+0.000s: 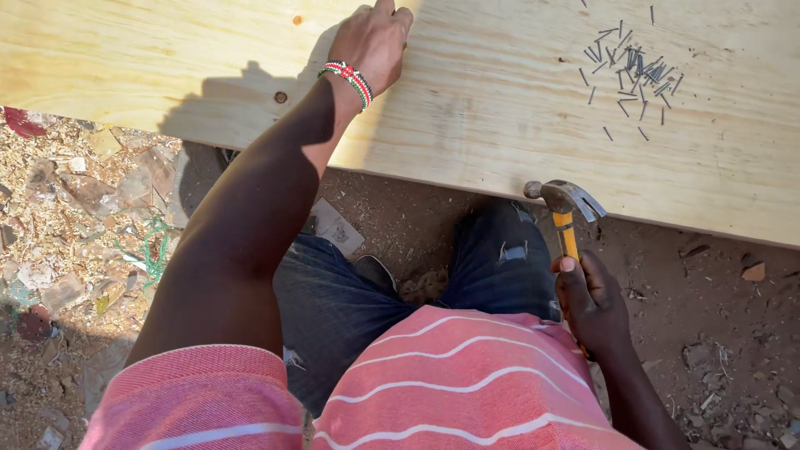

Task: Hammering nails into a plywood board to secure it.

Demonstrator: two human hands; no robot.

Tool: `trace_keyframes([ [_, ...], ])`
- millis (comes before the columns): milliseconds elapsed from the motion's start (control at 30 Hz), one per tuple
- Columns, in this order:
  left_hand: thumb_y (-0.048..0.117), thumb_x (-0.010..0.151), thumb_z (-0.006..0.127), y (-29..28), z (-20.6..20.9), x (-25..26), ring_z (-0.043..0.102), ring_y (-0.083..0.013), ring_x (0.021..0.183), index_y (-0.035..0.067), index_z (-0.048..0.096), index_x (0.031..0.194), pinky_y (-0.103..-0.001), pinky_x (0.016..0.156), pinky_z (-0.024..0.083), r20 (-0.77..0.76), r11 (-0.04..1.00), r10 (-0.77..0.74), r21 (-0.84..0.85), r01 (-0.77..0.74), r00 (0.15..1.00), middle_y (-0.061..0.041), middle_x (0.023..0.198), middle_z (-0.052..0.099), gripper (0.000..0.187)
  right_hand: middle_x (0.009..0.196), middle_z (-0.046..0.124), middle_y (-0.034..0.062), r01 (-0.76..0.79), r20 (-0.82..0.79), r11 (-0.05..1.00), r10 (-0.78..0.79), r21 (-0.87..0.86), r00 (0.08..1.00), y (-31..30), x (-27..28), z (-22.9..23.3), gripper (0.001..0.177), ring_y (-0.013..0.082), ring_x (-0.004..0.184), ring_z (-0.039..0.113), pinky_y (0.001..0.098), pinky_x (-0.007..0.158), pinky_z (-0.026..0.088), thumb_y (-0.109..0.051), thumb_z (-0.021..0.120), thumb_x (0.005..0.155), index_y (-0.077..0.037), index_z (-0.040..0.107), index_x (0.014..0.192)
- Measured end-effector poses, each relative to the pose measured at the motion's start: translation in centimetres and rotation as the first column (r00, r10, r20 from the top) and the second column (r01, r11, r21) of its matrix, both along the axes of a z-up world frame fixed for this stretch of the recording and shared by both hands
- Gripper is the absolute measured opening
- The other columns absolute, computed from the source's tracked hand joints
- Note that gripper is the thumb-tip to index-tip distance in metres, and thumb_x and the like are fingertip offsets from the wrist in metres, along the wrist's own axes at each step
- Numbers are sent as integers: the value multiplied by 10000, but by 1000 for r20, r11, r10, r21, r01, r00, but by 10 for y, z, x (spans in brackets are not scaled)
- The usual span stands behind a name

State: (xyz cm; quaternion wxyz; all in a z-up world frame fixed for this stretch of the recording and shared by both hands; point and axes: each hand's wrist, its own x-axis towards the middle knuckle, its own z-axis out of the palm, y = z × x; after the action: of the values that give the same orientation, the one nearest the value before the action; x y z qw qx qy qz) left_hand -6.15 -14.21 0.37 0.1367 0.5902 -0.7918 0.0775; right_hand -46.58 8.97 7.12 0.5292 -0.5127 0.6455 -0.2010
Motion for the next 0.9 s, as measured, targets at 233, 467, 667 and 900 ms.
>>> trace_keyframes([
  [233, 61, 784, 635, 0, 14, -13, 539, -317, 462, 39, 669, 705, -409, 519, 494, 10, 997, -68, -41, 68, 998, -154, 629, 645, 88, 635, 498, 31, 50, 71, 997, -54, 55, 996, 14, -10, -4, 350, 118, 514, 415, 299, 482, 329, -363, 500, 1075, -42, 628, 1024],
  [467, -7, 875, 644, 57, 44, -85, 598, -228, 588, 49, 516, 1033, -358, 559, 502, -592, 929, -104, 231, 291, 799, -60, 704, 610, 210, 636, 543, 23, 54, -11, 999, -54, 4, 998, 23, -16, -3, 289, 118, 510, 441, 289, 492, 353, -341, 621, 1012, -59, 598, 951],
  [667, 78, 896, 686, 90, 42, -121, 548, -65, 603, 82, 697, 934, -222, 562, 473, -801, 788, 69, 409, 460, 594, 26, 742, 655, 40, 606, 505, 20, 131, 102, 991, -132, 22, 986, 28, -18, -2, 234, 115, 479, 415, 292, 457, 345, -293, 616, 1018, -62, 591, 991],
  [900, 75, 916, 691, 100, 48, -130, 736, -109, 684, 49, 762, 1010, -249, 607, 562, -839, 743, 80, 410, 528, 538, -45, 809, 766, 120, 618, 510, 37, 231, 181, 970, -240, 72, 954, 37, -30, -10, 182, 116, 474, 404, 282, 440, 351, -240, 615, 1017, -59, 596, 1028],
])
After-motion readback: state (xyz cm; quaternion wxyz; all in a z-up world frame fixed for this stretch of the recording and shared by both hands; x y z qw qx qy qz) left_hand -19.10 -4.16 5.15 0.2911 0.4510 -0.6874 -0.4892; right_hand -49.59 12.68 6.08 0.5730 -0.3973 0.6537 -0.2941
